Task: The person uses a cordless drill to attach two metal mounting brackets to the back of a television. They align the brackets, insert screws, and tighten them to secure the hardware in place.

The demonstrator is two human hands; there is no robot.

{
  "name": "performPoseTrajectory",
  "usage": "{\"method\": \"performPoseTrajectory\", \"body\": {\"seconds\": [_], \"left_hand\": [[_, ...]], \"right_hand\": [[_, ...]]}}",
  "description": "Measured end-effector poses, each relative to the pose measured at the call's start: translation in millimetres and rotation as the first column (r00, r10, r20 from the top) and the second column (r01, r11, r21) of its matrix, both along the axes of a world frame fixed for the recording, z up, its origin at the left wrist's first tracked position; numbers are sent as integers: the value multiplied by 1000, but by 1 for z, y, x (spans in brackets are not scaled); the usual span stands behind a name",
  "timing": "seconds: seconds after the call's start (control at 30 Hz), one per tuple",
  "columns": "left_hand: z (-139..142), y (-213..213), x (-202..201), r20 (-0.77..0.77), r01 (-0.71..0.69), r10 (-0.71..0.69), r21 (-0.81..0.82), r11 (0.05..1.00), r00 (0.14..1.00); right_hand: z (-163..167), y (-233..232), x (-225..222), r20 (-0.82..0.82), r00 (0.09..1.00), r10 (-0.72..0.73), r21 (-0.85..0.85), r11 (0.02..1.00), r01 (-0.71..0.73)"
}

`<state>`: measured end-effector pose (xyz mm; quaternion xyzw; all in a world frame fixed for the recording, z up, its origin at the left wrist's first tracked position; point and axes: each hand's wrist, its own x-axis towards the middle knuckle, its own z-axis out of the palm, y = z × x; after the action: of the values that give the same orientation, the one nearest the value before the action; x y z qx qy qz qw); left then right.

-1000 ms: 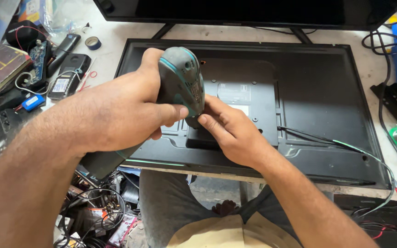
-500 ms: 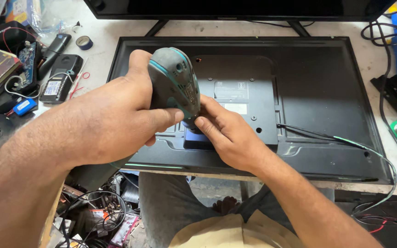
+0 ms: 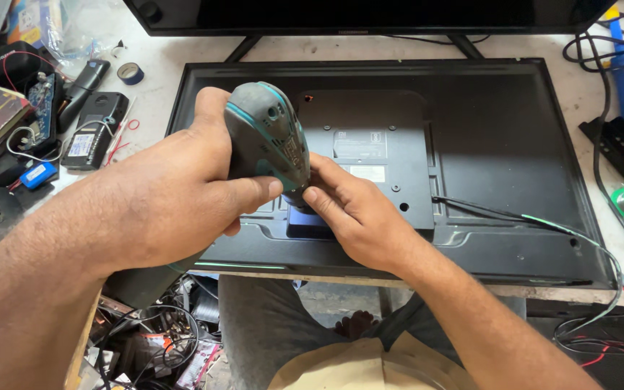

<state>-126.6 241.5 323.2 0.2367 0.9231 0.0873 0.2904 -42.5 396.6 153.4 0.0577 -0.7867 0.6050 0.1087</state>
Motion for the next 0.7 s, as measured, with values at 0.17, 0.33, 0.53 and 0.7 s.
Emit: {"method": "performPoseTrajectory", "body": {"seconds": [0.17,0.33,0.53,0.7], "left_hand": [[0,0,2,-12,-17,16,-38,999,1000],[2,1,4,-19,0,0,-29,1000,1000],[3,3,5,-21,-1,0,-50,999,1000],[2,2,4,-15,-1,0,-59,998,1000]], "right_hand": [[0,0,1,51,999,-10,1,1000,10],[0,0,1,28,1000,-6,15,1000,6],[-2,2,1,35,999,-12,25,1000,11],[-3,2,0,40,999,15,-24,1000,-14]]}}
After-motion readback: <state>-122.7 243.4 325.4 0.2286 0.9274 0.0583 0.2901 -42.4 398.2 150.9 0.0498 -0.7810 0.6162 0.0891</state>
